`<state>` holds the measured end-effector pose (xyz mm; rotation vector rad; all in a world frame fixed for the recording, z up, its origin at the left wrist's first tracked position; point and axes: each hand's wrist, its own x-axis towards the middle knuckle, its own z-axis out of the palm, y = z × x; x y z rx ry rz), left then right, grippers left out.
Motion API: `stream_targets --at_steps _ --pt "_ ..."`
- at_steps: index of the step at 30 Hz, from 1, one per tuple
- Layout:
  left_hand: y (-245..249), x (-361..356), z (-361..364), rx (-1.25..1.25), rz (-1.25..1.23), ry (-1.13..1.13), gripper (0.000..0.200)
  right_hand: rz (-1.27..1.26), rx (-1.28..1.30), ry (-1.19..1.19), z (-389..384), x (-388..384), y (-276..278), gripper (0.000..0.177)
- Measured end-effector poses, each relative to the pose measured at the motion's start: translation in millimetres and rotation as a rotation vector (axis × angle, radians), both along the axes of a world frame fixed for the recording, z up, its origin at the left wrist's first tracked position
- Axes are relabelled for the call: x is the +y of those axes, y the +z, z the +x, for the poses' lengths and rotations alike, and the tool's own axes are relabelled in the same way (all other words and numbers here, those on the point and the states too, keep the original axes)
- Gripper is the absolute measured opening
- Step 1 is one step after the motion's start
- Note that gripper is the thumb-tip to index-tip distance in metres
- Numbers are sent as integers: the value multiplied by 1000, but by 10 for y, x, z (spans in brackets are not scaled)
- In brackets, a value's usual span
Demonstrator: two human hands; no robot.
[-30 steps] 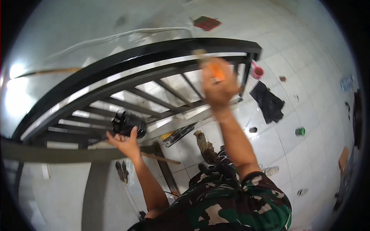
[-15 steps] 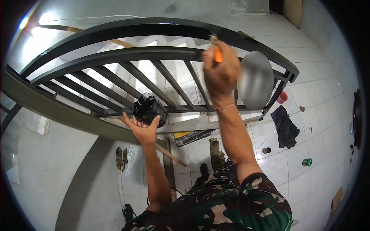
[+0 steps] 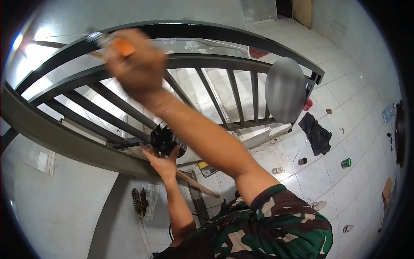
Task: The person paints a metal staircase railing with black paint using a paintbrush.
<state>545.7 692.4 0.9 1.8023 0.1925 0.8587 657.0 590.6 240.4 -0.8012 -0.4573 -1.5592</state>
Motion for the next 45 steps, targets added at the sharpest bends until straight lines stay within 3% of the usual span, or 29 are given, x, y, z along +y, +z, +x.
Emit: stream_targets --at_steps 1,2,3,4,5,6,7,8,9,10,13,15,16,17,19,20,25,28,29,30,32,34,37,39,40,41,43,45 --pt "14 8 15 -19 -26 -44 110 -54 119 -29 92 -198 -131 7" --pt "29 -2 32 -41 -55 -86 111 -64 257 -212 158 -475 -268 9" --pt "71 -18 35 -7 -59 -80 113 -23 374 -52 178 -757 -442 10" --pt "64 -15 47 -15 -68 -71 113 -63 345 -298 383 -1104 -738 13" --pt "56 -32 92 -13 -79 -87 113 86 342 27 511 -1404 -1059 15" --pt "43 -32 116 -6 -88 -100 113 236 497 202 250 -1714 -1102 16" --pt "22 -29 152 -5 -67 -100 114 139 472 -192 343 -2075 -1409 15" --pt "-8 -39 237 -24 -78 -92 114 424 470 4 122 -2147 -1282 16" --pt "-61 -26 271 -18 -43 -96 115 317 523 -152 -9 -2232 -1232 18" --pt "-69 -32 277 -10 -7 -99 116 245 675 -323 -147 -2203 -1108 20" --pt "-107 -48 310 -18 -16 -89 116 29 680 -416 -296 -1849 -880 19" --pt "-105 -21 293 -8 25 -82 116 -60 321 -226 -297 -1407 -654 11" --pt "-113 -2 287 -15 21 -64 116 -146 308 -100 -296 -1218 -500 18" --pt "-129 34 275 -42 38 -81 116 -180 282 186 -381 -974 -236 18" --pt "-89 63 203 -51 66 -67 116 -432 176 70 -270 -573 94 15" --pt "-47 70 160 -61 59 -49 116 -378 145 244 -161 -303 210 14" --pt "-44 178 36 -15 -2 9 117 -391 258 371 -99 378 465 16" --pt "-66 275 2 -19 -2 65 117 -450 174 -305 220 186 62 10" --pt "-83 301 0 -20 4 85 118 -380 160 -270 187 41 -58 10" --pt "-92 337 -10 -22 -2 92 118 -172 307 40 27 -1 -135 12" --pt "-111 377 -17 3 -100 79 119 -149 227 -112 -72 -112 -296 15" --pt "-109 401 -59 7 -106 86 119 -72 143 -6 -62 112 -148 16" --pt "-105 444 -120 2 -45 122 119 -180 54 46 22 483 295 15" --pt "-115 439 -111 -7 8 152 119 -257 151 84 122 658 441 20" --pt "-123 442 -102 -9 -1 152 119 -254 186 120 169 691 427 21" --pt "-134 453 -98 -10 -6 155 119 -289 194 -60 194 557 286 21" --pt "-204 484 -40 -30 -39 129 119 -178 233 -92 169 55 -75 22" --pt "-231 485 8 -43 -78 99 118 71 300 106 -37 -382 -339 24"
